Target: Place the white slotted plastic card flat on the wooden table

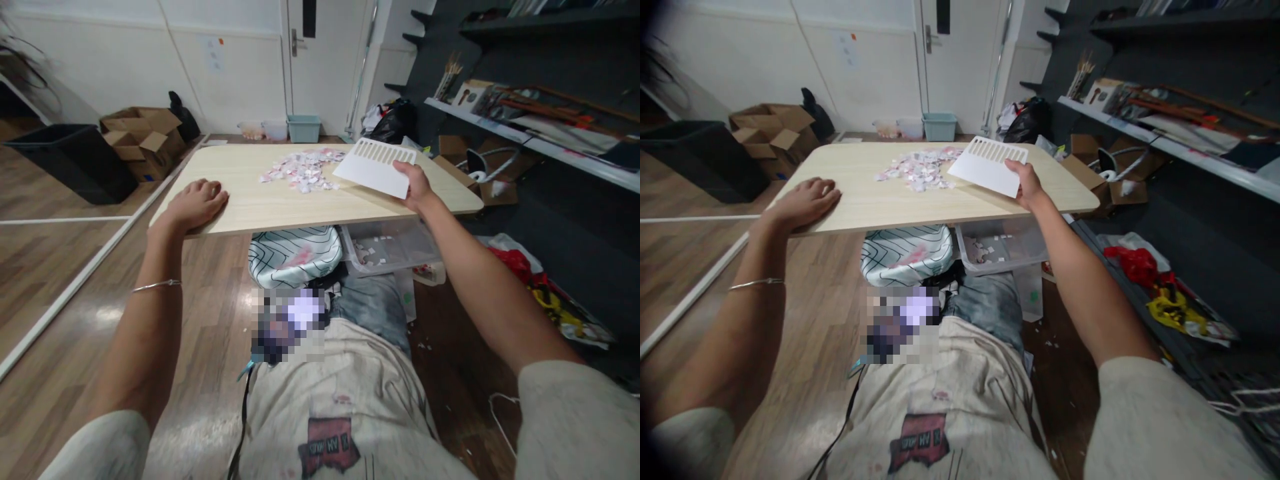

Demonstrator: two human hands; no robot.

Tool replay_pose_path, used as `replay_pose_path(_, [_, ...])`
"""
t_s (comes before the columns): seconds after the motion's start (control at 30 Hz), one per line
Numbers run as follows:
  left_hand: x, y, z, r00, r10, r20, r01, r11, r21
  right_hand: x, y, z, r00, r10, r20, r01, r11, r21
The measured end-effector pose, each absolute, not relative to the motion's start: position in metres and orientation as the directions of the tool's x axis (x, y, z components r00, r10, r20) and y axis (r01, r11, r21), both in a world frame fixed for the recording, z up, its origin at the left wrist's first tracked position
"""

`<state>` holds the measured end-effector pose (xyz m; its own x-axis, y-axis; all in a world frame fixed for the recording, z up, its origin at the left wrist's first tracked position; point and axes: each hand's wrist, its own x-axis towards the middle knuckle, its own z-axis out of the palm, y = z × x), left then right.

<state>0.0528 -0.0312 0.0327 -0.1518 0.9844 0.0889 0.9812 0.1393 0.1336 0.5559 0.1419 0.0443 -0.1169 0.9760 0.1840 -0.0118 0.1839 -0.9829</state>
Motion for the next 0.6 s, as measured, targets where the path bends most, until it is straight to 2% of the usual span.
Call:
replay_pose_path(0.1, [0.054, -0.03, 0.028, -0.149, 0.982, 0.117, 0.982, 0.134, 0.13, 0.558, 0.139, 0.046, -0.043, 0.987, 0.153, -0.013, 0.153, -0.988])
replay_pose_path(0.37, [0.047, -0.024, 0.018, -0.167, 0.971, 0.173, 0.981, 0.145, 0.131, 0.564, 0.145, 0.042, -0.003, 0.988, 0.153, -0.044, 0.152, -0.987])
replay_pose_path(0.6, [0.044, -0.023, 0.016, -0.158, 0.97, 0.186, 0.982, 0.135, 0.134, 0.565, 0.142, 0.044, -0.029, 0.991, 0.131, -0.042, 0.13, -0.991])
